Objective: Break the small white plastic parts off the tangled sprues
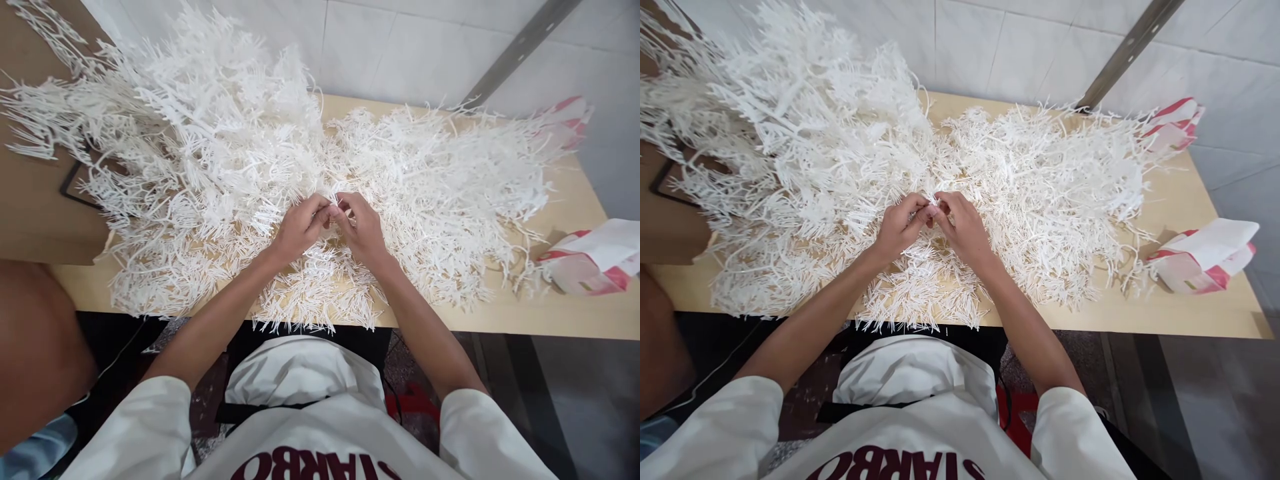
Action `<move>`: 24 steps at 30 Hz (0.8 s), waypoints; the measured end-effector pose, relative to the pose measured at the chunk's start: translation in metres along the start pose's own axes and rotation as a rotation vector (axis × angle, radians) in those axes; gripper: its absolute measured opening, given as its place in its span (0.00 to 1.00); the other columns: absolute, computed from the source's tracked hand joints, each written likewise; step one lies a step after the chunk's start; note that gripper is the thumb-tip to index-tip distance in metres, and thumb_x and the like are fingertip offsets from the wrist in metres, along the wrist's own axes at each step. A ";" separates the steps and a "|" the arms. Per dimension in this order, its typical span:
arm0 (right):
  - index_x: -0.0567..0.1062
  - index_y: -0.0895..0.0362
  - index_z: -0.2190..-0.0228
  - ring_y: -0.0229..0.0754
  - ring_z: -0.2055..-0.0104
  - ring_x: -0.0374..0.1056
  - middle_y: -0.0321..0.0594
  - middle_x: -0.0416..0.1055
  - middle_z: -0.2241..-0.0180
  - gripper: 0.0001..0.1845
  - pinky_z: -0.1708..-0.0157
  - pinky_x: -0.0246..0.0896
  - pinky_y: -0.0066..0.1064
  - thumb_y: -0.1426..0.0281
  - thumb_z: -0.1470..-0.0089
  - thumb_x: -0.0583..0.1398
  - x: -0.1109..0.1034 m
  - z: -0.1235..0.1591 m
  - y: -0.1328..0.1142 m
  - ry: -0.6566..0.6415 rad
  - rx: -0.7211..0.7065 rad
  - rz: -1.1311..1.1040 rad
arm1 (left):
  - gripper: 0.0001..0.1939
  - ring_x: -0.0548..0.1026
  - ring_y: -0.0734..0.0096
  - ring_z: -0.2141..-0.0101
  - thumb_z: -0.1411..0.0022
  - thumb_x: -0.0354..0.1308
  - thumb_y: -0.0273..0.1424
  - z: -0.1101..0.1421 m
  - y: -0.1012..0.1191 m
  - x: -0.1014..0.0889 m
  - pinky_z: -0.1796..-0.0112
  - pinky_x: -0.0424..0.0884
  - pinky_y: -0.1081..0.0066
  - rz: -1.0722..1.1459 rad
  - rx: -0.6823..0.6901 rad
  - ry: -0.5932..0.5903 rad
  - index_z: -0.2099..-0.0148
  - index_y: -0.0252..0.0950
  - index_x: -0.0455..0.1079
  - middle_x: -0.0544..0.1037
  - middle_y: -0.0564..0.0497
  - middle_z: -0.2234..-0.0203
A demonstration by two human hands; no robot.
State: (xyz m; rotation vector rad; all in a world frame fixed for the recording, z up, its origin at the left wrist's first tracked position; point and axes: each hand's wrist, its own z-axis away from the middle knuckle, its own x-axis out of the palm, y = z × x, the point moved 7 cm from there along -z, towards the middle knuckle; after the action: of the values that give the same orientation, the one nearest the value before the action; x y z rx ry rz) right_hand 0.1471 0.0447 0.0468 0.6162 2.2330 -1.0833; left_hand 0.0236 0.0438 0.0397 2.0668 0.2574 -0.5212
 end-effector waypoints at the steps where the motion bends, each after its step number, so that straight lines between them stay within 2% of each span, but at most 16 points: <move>1: 0.66 0.53 0.60 0.34 0.65 0.64 0.36 0.69 0.66 0.11 0.65 0.58 0.29 0.60 0.36 0.50 0.001 0.000 -0.001 -0.015 -0.030 0.026 | 0.08 0.72 0.81 0.73 0.33 0.48 0.34 0.000 0.000 0.001 0.70 0.67 0.77 -0.003 0.014 -0.017 0.63 0.37 0.64 0.74 0.55 0.75; 3: 0.67 0.54 0.62 0.35 0.65 0.64 0.36 0.69 0.67 0.11 0.65 0.57 0.29 0.62 0.35 0.48 0.000 0.000 -0.002 -0.006 -0.094 0.105 | 0.09 0.72 0.81 0.74 0.33 0.47 0.33 0.000 0.002 0.002 0.71 0.67 0.77 -0.076 0.061 -0.013 0.63 0.36 0.64 0.74 0.55 0.75; 9: 0.62 0.55 0.74 0.35 0.73 0.58 0.35 0.65 0.76 0.14 0.69 0.52 0.31 0.66 0.36 0.50 -0.003 0.003 -0.010 0.116 -0.226 0.347 | 0.09 0.65 0.84 0.79 0.35 0.50 0.31 0.006 0.011 -0.001 0.78 0.61 0.79 -0.397 0.241 0.173 0.67 0.34 0.65 0.72 0.55 0.78; 13: 0.59 0.55 0.76 0.35 0.75 0.53 0.34 0.61 0.79 0.16 0.72 0.50 0.30 0.66 0.37 0.50 -0.001 0.003 -0.008 0.122 -0.229 0.314 | 0.09 0.65 0.84 0.81 0.35 0.50 0.31 0.008 0.011 0.002 0.79 0.59 0.79 -0.473 0.251 0.193 0.68 0.34 0.66 0.73 0.55 0.80; 18: 0.60 0.55 0.75 0.33 0.74 0.54 0.33 0.61 0.78 0.15 0.73 0.49 0.28 0.64 0.37 0.50 -0.003 0.000 -0.004 0.071 -0.188 0.214 | 0.10 0.65 0.85 0.83 0.36 0.50 0.30 0.009 0.013 0.003 0.80 0.55 0.80 -0.518 0.218 0.261 0.69 0.34 0.67 0.73 0.56 0.82; 24: 0.60 0.56 0.76 0.33 0.75 0.54 0.34 0.60 0.78 0.14 0.74 0.49 0.28 0.66 0.39 0.50 -0.003 -0.001 0.000 0.007 -0.142 0.164 | 0.09 0.68 0.83 0.82 0.37 0.52 0.29 0.011 0.021 0.004 0.79 0.56 0.79 -0.622 0.290 0.309 0.69 0.35 0.68 0.74 0.56 0.82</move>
State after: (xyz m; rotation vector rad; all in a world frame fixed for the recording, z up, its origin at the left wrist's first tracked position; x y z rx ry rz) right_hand 0.1491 0.0455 0.0491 0.7283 2.1997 -0.8346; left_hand 0.0318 0.0235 0.0486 2.3349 1.0838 -0.6304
